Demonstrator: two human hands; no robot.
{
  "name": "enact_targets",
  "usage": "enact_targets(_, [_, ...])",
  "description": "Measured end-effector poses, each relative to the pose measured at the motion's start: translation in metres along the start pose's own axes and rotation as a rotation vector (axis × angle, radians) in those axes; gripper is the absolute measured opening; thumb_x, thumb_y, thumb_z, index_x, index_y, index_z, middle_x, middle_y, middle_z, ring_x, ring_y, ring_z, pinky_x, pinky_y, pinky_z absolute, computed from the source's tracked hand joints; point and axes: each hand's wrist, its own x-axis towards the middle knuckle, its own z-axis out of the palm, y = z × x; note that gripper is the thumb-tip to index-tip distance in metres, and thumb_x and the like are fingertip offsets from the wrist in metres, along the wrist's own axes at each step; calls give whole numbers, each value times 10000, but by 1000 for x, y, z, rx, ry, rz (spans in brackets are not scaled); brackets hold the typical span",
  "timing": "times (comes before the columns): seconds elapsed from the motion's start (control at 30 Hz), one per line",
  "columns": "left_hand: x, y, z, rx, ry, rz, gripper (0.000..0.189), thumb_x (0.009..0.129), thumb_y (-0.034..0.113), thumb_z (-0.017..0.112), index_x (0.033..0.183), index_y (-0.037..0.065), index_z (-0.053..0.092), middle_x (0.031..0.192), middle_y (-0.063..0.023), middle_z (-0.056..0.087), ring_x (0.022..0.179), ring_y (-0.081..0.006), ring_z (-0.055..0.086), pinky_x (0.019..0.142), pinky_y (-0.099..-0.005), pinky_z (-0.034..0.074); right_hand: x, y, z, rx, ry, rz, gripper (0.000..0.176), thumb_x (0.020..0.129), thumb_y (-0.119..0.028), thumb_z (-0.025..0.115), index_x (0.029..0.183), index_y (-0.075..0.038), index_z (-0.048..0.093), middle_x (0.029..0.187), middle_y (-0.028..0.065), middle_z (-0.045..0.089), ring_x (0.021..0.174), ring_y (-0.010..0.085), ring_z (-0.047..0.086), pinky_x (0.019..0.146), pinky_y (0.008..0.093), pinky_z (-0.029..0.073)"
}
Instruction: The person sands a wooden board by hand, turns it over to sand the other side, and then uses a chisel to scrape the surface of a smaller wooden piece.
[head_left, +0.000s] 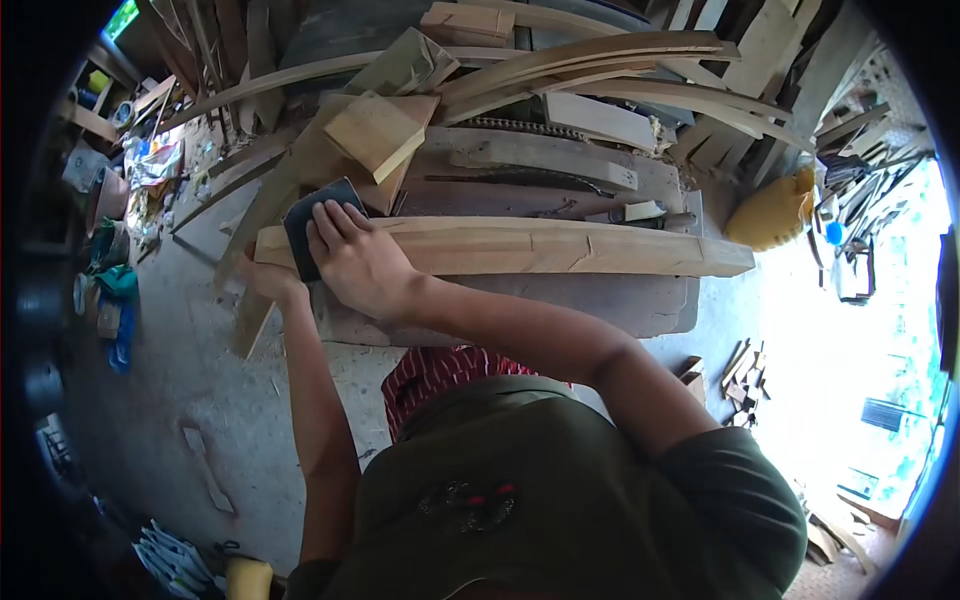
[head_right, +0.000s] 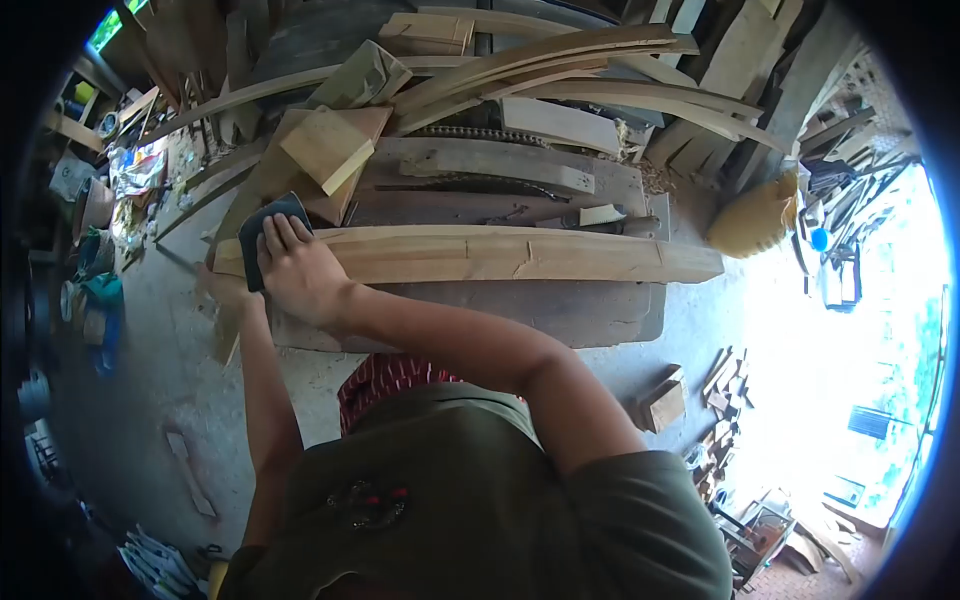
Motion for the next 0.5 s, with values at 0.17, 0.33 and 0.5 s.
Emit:
enact_targets(0.17, [-9,6,4,95,135,280,543,1044,462,305,1195,-13,522,1127,-135,580,1071,-254,571,965,-391,433,-48,26,-23,65,-58,34,514,855,-99,525,1323,109,480,1417,280,457,1379,360,392,1138,412,349])
enact_targets(0.33, [-18,8,8,168,130,255,560,1042,471,286,1145,-6,561,1083,-107,601,1002,-234,574,910,-377,430,-105,50,-54,40,-84,210,500,850,-37,533,1329,98,474,1420,287,446,1358,375,422,1111,421,397])
enact_targets(0.5, [-9,4,2,79,-23,198,591,1032,509,294,1043,-5,585,990,-101,618,945,-220,588,889,-369,441,-44,27,-15,-11,37,102,474,853,-33,507,1310,95,500,1393,279,483,1295,377,496,1116,416,393])
